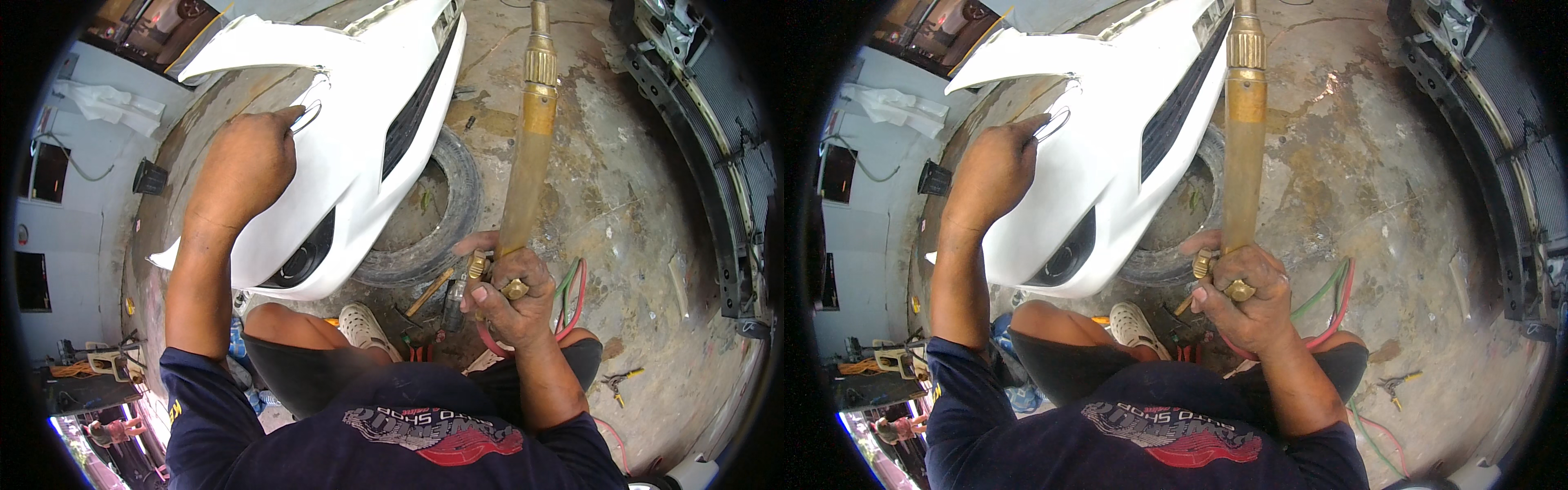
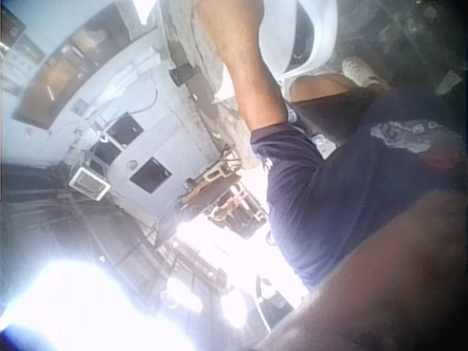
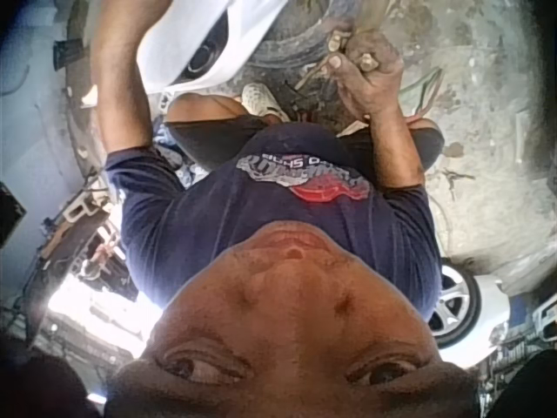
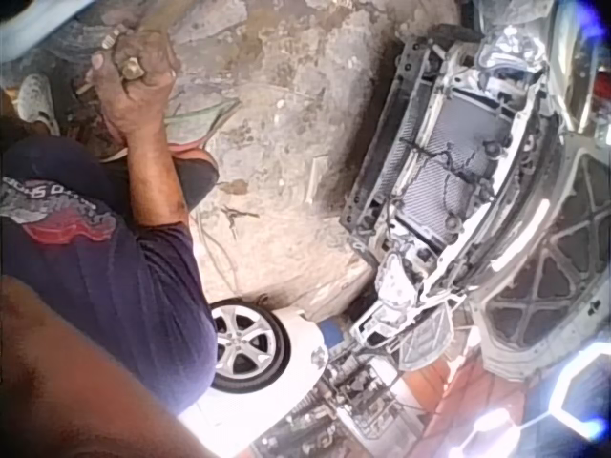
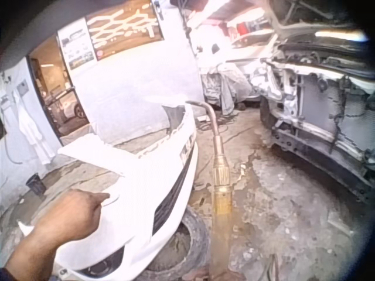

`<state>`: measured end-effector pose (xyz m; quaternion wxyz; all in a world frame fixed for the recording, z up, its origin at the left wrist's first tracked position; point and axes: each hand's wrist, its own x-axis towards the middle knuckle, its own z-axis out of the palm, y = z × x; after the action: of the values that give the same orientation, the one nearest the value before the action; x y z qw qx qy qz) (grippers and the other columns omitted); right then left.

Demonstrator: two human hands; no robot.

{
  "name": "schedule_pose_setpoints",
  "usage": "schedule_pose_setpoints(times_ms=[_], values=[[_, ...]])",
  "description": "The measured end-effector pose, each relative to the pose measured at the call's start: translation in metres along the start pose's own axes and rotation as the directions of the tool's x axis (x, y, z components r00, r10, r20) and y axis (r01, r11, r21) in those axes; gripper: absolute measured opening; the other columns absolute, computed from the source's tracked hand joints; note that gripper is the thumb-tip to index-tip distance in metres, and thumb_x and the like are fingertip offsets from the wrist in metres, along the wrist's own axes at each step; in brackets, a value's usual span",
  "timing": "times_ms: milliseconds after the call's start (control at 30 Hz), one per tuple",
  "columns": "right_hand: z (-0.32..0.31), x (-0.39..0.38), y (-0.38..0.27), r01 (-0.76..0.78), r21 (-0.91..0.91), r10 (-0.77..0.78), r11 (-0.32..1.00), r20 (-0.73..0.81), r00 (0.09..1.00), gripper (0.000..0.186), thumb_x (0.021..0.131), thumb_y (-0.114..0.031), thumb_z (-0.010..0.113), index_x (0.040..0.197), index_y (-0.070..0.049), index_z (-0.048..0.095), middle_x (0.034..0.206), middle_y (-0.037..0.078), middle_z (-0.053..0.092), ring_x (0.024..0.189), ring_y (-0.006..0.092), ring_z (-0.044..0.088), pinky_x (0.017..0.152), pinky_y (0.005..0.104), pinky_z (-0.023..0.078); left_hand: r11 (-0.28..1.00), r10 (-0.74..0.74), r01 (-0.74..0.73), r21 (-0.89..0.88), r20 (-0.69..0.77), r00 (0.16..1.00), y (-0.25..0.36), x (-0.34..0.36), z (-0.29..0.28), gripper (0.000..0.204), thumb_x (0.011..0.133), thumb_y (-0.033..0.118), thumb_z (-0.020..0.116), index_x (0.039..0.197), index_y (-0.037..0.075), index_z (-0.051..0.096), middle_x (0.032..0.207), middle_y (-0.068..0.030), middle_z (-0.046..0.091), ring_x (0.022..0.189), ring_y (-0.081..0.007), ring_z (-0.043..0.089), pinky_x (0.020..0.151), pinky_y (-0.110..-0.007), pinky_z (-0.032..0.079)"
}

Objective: The person heats the surface of a white car bumper using a blowtorch and then uses pliers to embed and secure metal wires into the plastic.

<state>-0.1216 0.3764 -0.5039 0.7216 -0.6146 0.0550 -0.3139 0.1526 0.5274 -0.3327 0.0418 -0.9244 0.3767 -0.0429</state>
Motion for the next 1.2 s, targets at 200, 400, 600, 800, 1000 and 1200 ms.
schedule_pose_setpoints(times_ms=[200,400,600,800,1000,1200], values=[[0.0,-0.001,0.002,-0.012,0.03,0.012,0.999,-0.011,1.0,0.024,0.09,-0.005,0.08,0.087,-0.01,0.057,0.086,0.013,0.071,0.107,0.035,0.077,0.082,0.0409,0.057,1.0,0.018,-0.019,-0.019,-0.03,0.999,0.001,0.001,0.006,0.038,0.098,0.008,0.058,0.133,0.003,0.073,0.117,-0.0287,0.074,0.11,-0.047,0.069,0.102,-0.052,0.052],[-0.001,-0.001,0.005,-0.037,0.056,0.038,0.998,-0.005,0.999,0.024,0.091,-0.005,0.08,0.087,-0.009,0.057,0.087,0.013,0.071,0.109,0.0358,0.076,0.082,0.0413,0.058,1.0,0.02,-0.02,-0.02,-0.019,1.0,-0.002,0.003,0.012,0.039,0.099,0.009,0.057,0.134,0.004,0.073,0.117,-0.0293,0.074,0.11,-0.0476,0.069,0.102,-0.054,0.052],[-0.001,-0.001,0.005,-0.068,0.09,0.069,0.994,-0.011,0.998,0.025,0.092,-0.007,0.08,0.086,-0.009,0.056,0.092,0.014,0.07,0.11,0.0362,0.076,0.083,0.0425,0.058,0.999,0.043,-0.044,-0.026,-0.05,0.998,-0.001,-0.001,0.009,0.039,0.099,0.009,0.057,0.134,0.003,0.072,0.117,-0.0293,0.074,0.109,-0.0479,0.068,0.1,-0.054,0.052],[-0.002,0.001,0.004,-0.077,0.088,0.079,0.993,-0.011,0.997,0.024,0.093,-0.007,0.079,0.085,-0.01,0.056,0.082,0.009,0.068,0.11,0.0368,0.076,0.083,0.0429,0.058,0.999,0.029,-0.03,-0.015,-0.029,0.999,0.005,-0.009,-0.004,0.038,0.099,0.008,0.058,0.133,0.003,0.073,0.118,-0.0287,0.074,0.111,-0.0467,0.069,0.1,-0.053,0.052],[-0.004,0.0,0.004,-0.048,0.096,0.049,0.994,-0.009,0.999,0.022,0.093,-0.005,0.079,0.086,-0.009,0.059,0.079,0.007,0.067,0.109,0.0367,0.076,0.086,0.0434,0.058,0.999,0.042,-0.042,-0.008,-0.046,0.998,0.006,-0.007,-0.002,0.038,0.099,0.008,0.058,0.134,0.003,0.073,0.119,-0.0281,0.074,0.111,-0.046,0.07,0.101,-0.052,0.053],[-0.002,-0.001,0.001,-0.06,0.101,0.061,0.993,-0.01,0.998,0.022,0.092,-0.005,0.08,0.086,-0.009,0.058,0.081,0.008,0.068,0.108,0.0357,0.076,0.087,0.0432,0.058,0.999,0.035,-0.036,-0.005,-0.052,0.998,0.004,-0.009,0.002,0.039,0.099,0.006,0.057,0.134,0.003,0.073,0.116,-0.029,0.074,0.11,-0.0462,0.07,0.1,-0.052,0.053]])
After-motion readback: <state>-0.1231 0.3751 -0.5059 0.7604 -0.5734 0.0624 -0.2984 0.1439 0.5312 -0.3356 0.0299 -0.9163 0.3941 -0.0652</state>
